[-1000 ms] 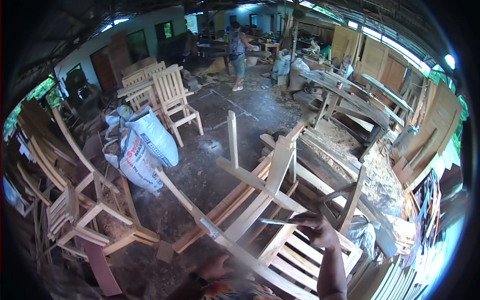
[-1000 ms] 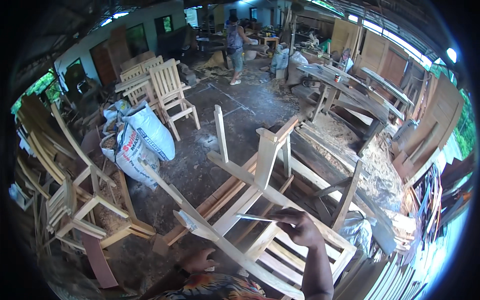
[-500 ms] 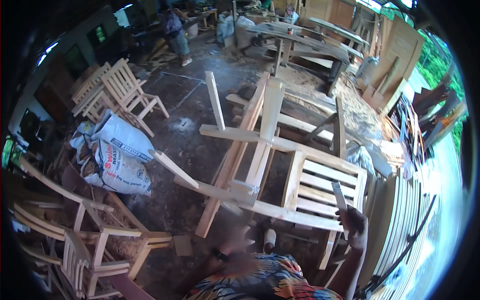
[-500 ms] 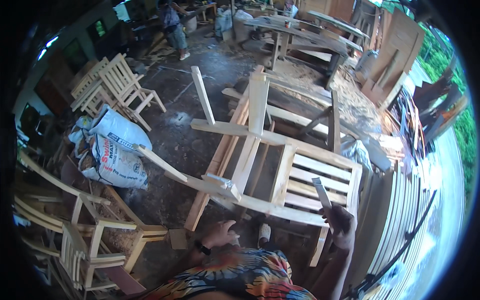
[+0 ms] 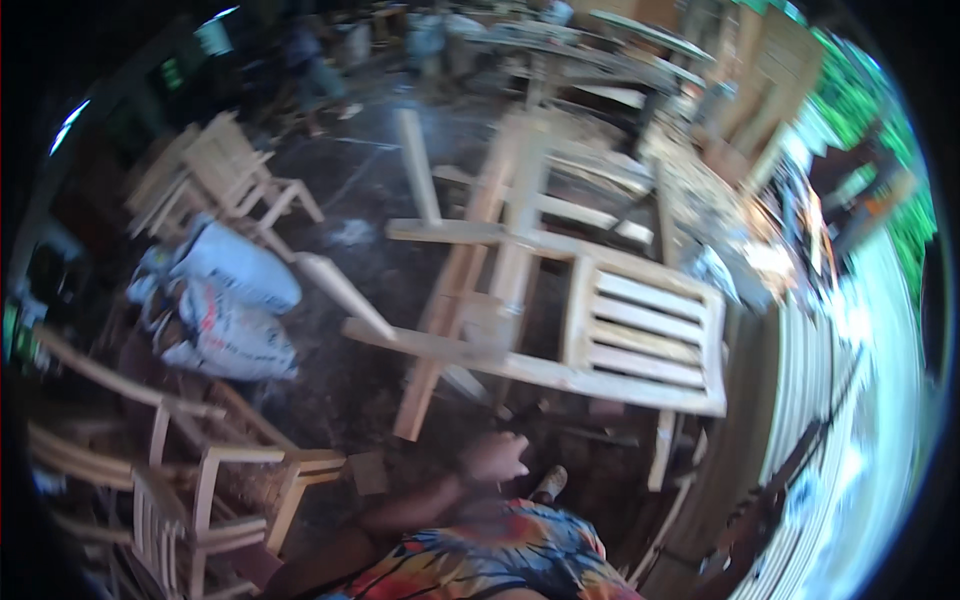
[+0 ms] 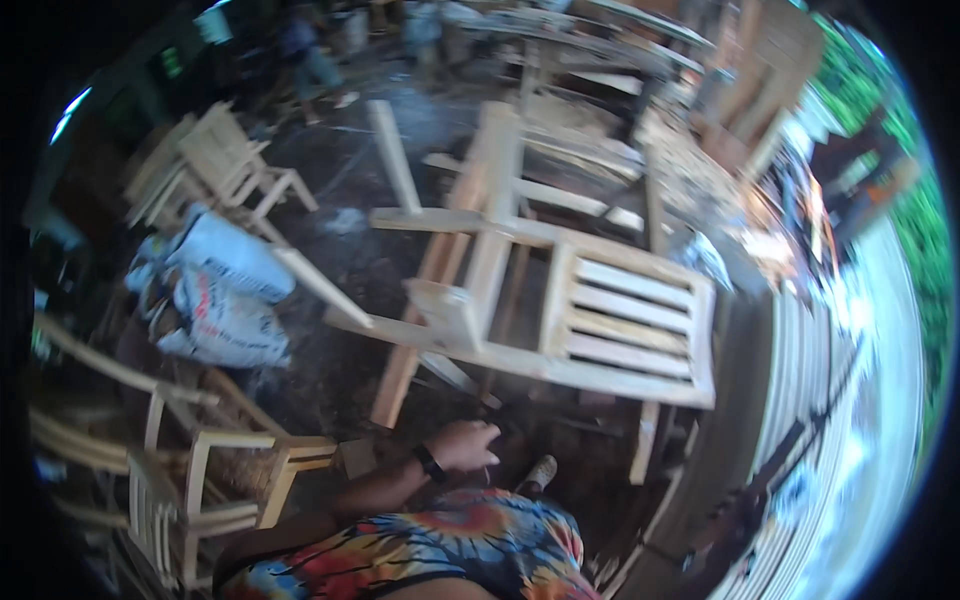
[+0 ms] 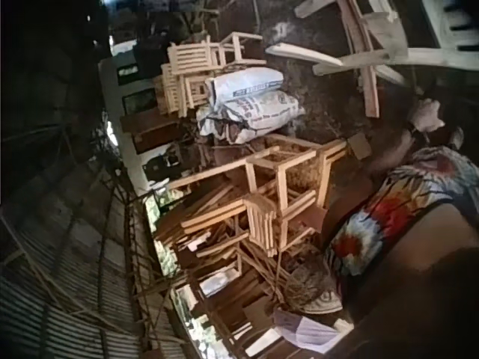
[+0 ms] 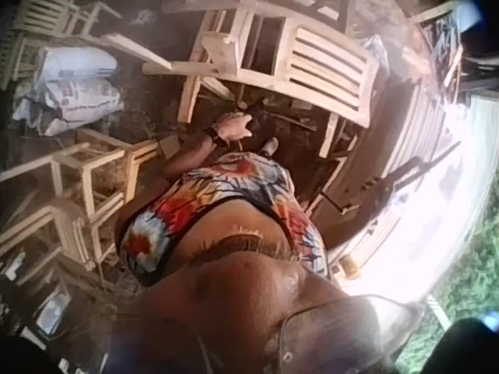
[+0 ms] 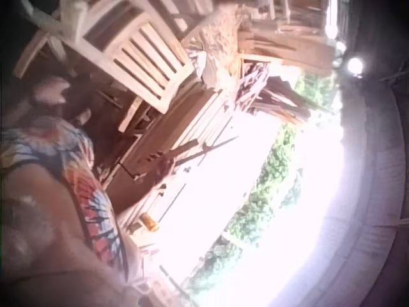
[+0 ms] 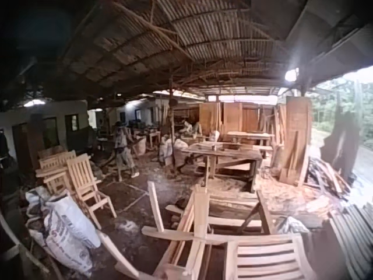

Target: The person assembles a wooden chair by applying glue to wooden components and fitting them into the chair frame.

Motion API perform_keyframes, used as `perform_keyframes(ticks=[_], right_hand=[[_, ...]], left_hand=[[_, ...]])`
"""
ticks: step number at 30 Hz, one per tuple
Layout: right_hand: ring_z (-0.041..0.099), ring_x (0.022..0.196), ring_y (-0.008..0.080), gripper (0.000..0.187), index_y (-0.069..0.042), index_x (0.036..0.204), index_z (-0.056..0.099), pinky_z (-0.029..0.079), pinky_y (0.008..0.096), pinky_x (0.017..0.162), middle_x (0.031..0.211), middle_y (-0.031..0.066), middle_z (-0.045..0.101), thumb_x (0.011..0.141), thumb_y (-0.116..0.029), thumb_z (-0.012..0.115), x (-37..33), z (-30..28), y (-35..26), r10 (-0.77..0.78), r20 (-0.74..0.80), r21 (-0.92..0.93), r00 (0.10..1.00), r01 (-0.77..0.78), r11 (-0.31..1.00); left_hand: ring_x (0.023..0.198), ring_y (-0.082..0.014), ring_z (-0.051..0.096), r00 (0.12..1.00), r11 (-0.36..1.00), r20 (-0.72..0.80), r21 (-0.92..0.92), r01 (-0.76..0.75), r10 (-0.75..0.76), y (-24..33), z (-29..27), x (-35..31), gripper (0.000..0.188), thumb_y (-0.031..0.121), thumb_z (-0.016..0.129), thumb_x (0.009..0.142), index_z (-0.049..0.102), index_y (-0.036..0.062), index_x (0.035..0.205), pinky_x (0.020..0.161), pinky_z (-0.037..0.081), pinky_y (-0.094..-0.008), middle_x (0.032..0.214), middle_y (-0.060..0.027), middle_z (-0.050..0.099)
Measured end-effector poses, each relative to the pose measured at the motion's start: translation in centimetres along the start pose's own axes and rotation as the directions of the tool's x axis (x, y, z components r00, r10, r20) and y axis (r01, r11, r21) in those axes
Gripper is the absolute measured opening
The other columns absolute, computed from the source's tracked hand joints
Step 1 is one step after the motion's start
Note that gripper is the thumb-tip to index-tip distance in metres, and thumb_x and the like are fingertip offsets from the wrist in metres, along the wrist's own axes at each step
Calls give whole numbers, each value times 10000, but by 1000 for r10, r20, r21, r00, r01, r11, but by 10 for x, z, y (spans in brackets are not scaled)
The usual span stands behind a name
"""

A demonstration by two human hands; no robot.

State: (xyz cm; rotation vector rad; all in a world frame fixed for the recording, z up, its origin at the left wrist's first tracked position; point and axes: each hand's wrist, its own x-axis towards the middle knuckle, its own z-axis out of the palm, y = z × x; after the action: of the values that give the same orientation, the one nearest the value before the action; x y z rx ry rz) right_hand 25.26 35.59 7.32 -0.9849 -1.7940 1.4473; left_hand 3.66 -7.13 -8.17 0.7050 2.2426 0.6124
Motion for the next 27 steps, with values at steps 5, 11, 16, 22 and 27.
perform_keyframes(ticks=[5,11,16,22,27], right_hand=[[500,611,31,344,-30,1330,583,358,207,484,818,-2,621,1002,-130,611,-7,-105,26,-125,-89,-68,988,119,991],[456,581,16,244,-16,1199,691,324,199,502,833,0,645,976,-50,599,-43,-201,65,-133,-199,-101,971,115,988],[449,556,20,279,27,1232,657,325,192,499,802,9,640,971,-68,629,-76,-272,85,-32,-342,-65,939,10,998],[469,614,12,464,-37,1426,507,380,171,509,797,-34,553,979,-91,621,-112,-337,62,201,-566,122,799,-160,980],[622,772,142,313,-36,1304,609,501,273,683,933,77,664,994,-45,566,-129,-387,43,-13,-665,-124,747,-94,988]], left_hand=[[1095,-398,648,982,988,-136,103,-117,130,52,7,20,467,367,701,883,603,27,1187,928,520,-500,1159,-217,676],[1171,-403,620,990,969,47,206,-137,131,117,57,33,578,397,701,877,577,26,1303,981,504,-503,1247,-239,649],[1092,-405,650,951,926,194,249,-285,240,197,122,37,404,339,725,861,620,25,1094,917,523,-507,1122,-218,676],[1071,-392,648,763,757,353,190,-626,542,320,197,53,378,296,721,853,608,31,1098,910,523,-493,1106,-193,677],[1156,-372,623,619,630,459,152,-761,637,375,236,63,570,328,734,864,572,25,1318,963,516,-458,1267,-177,645]])
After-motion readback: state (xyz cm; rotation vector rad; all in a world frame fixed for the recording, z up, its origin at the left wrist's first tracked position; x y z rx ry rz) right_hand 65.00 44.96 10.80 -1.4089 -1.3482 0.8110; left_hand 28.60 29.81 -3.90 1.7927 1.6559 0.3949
